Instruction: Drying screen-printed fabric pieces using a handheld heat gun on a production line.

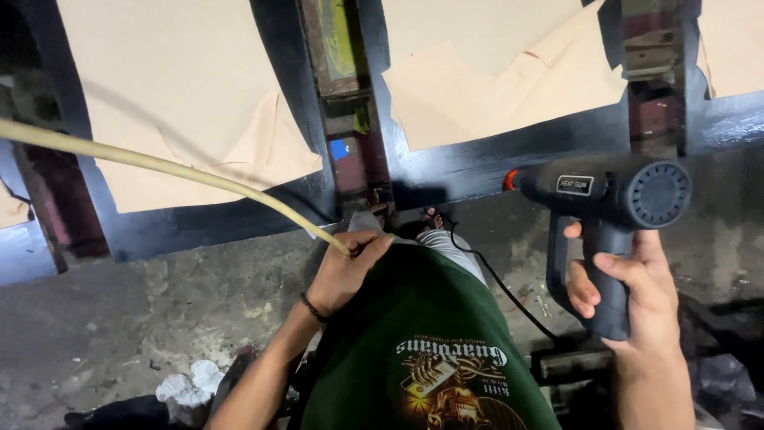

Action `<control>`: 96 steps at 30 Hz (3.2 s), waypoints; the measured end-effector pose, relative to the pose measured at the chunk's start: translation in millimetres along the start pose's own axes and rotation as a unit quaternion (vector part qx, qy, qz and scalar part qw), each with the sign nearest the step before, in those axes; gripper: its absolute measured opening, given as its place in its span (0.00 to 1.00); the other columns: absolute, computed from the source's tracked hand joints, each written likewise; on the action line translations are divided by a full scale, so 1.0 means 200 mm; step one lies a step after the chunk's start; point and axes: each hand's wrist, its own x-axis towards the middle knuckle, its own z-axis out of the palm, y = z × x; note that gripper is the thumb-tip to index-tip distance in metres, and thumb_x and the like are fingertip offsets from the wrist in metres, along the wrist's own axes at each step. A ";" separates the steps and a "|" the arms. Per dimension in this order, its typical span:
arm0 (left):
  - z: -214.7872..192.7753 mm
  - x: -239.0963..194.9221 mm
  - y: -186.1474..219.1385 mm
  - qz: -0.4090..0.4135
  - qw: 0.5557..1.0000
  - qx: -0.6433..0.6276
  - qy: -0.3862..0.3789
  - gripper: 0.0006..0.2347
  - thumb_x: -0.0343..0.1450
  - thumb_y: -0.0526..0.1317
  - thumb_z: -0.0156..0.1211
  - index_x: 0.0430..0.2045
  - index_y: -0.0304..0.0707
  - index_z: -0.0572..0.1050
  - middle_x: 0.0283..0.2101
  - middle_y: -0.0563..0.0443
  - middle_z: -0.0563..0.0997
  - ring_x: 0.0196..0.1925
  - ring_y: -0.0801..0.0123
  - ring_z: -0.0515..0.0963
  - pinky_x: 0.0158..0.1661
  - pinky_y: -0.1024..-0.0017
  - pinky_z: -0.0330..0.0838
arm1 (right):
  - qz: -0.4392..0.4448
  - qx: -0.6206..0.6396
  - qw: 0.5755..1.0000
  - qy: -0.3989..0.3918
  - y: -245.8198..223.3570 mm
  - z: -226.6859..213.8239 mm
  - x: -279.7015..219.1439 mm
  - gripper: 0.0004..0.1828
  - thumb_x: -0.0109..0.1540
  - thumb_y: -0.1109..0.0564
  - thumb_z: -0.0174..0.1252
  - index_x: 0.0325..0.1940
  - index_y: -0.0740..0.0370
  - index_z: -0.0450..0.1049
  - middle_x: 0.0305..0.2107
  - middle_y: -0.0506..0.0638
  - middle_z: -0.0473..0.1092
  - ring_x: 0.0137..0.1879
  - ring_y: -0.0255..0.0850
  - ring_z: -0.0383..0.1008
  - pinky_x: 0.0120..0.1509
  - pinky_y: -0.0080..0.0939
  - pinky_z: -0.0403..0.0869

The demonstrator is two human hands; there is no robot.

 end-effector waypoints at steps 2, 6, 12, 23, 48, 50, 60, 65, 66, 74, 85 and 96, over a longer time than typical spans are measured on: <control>-0.02 -0.01 0.00 0.001 1.000 0.003 0.000 0.20 0.78 0.44 0.53 0.14 0.50 0.57 0.18 0.63 0.55 0.21 0.80 0.55 0.27 0.74 0.49 | 0.001 -0.001 1.000 -0.005 0.02 0.03 0.00 0.29 0.61 0.67 0.51 0.66 0.56 0.61 0.48 0.66 0.67 0.19 0.38 0.61 0.18 0.29 0.65; -0.05 -0.02 -0.04 0.027 0.999 -0.018 -0.003 0.19 0.78 0.43 0.52 0.14 0.50 0.59 0.18 0.63 0.55 0.21 0.80 0.55 0.27 0.75 0.48 | 0.007 0.006 1.000 -0.004 0.05 0.09 0.02 0.26 0.60 0.67 0.51 0.63 0.58 0.62 0.48 0.67 0.67 0.19 0.39 0.61 0.17 0.30 0.65; -0.09 -0.06 0.01 0.021 0.999 -0.034 0.012 0.20 0.78 0.43 0.53 0.12 0.49 0.57 0.17 0.62 0.54 0.20 0.79 0.54 0.27 0.75 0.47 | 0.009 -0.009 1.000 -0.008 0.06 0.14 0.09 0.28 0.61 0.66 0.51 0.66 0.55 0.61 0.48 0.64 0.67 0.19 0.38 0.60 0.17 0.30 0.63; -0.08 -0.05 0.00 0.022 0.998 -0.048 0.025 0.19 0.78 0.41 0.54 0.13 0.49 0.61 0.17 0.62 0.58 0.21 0.79 0.58 0.26 0.75 0.51 | -0.015 -0.024 1.000 -0.003 -0.01 0.05 0.14 0.31 0.60 0.66 0.53 0.67 0.51 0.62 0.46 0.63 0.66 0.19 0.37 0.61 0.19 0.28 0.64; 0.20 0.05 0.05 -0.050 0.998 0.009 0.038 0.20 0.79 0.42 0.54 0.14 0.50 0.58 0.19 0.65 0.54 0.23 0.81 0.54 0.28 0.74 0.48 | -0.010 -0.078 0.994 0.077 -0.29 -0.31 0.16 0.25 0.60 0.62 0.50 0.61 0.47 0.62 0.47 0.57 0.68 0.21 0.34 0.58 0.22 0.27 0.59; 0.21 0.05 0.06 -0.054 0.998 0.012 0.039 0.20 0.78 0.43 0.55 0.14 0.50 0.59 0.20 0.65 0.54 0.24 0.81 0.55 0.28 0.74 0.48 | -0.003 -0.093 0.991 0.099 -0.30 -0.34 0.15 0.22 0.61 0.61 0.49 0.58 0.45 0.62 0.48 0.54 0.68 0.22 0.33 0.57 0.24 0.27 0.58; 0.25 0.06 0.07 -0.044 0.999 0.016 0.027 0.20 0.79 0.43 0.54 0.13 0.50 0.57 0.19 0.64 0.53 0.23 0.79 0.54 0.29 0.72 0.47 | -0.012 -0.089 0.989 0.118 -0.30 -0.38 0.06 0.25 0.60 0.61 0.50 0.62 0.48 0.62 0.47 0.56 0.69 0.21 0.33 0.57 0.23 0.27 0.59; 0.23 0.03 0.06 -0.033 0.999 -0.015 0.029 0.20 0.78 0.42 0.55 0.12 0.48 0.60 0.17 0.64 0.56 0.21 0.80 0.56 0.26 0.74 0.49 | -0.018 -0.049 0.996 0.070 -0.23 -0.31 0.03 0.28 0.59 0.63 0.52 0.65 0.52 0.61 0.46 0.60 0.67 0.19 0.34 0.58 0.21 0.27 0.61; 0.22 0.03 0.04 -0.020 0.999 -0.012 0.030 0.20 0.79 0.42 0.54 0.13 0.49 0.60 0.18 0.64 0.56 0.22 0.80 0.56 0.27 0.74 0.49 | -0.018 -0.043 0.997 0.059 -0.22 -0.29 0.03 0.28 0.59 0.64 0.52 0.63 0.54 0.61 0.46 0.62 0.68 0.18 0.35 0.58 0.19 0.28 0.61; 0.13 -0.07 0.02 -0.007 0.998 -0.028 0.058 0.20 0.78 0.43 0.54 0.14 0.50 0.56 0.18 0.64 0.53 0.21 0.80 0.54 0.27 0.75 0.47 | 0.012 -0.011 0.999 -0.029 -0.08 -0.08 0.05 0.28 0.60 0.67 0.51 0.65 0.57 0.62 0.48 0.67 0.67 0.19 0.38 0.61 0.19 0.29 0.64; -0.04 -0.22 -0.03 0.000 0.996 -0.036 0.085 0.20 0.78 0.43 0.54 0.13 0.48 0.57 0.18 0.62 0.54 0.21 0.78 0.55 0.29 0.74 0.49 | 0.050 -0.025 0.995 -0.085 0.08 0.19 0.10 0.28 0.61 0.66 0.51 0.66 0.58 0.61 0.49 0.66 0.68 0.19 0.39 0.60 0.17 0.31 0.64; -0.16 -0.31 -0.12 -0.005 0.993 -0.034 0.115 0.19 0.77 0.41 0.56 0.13 0.49 0.59 0.18 0.63 0.57 0.22 0.79 0.56 0.28 0.75 0.52 | 0.071 -0.020 0.987 -0.144 0.21 0.39 0.11 0.27 0.61 0.68 0.53 0.65 0.61 0.59 0.50 0.69 0.68 0.19 0.39 0.63 0.16 0.32 0.67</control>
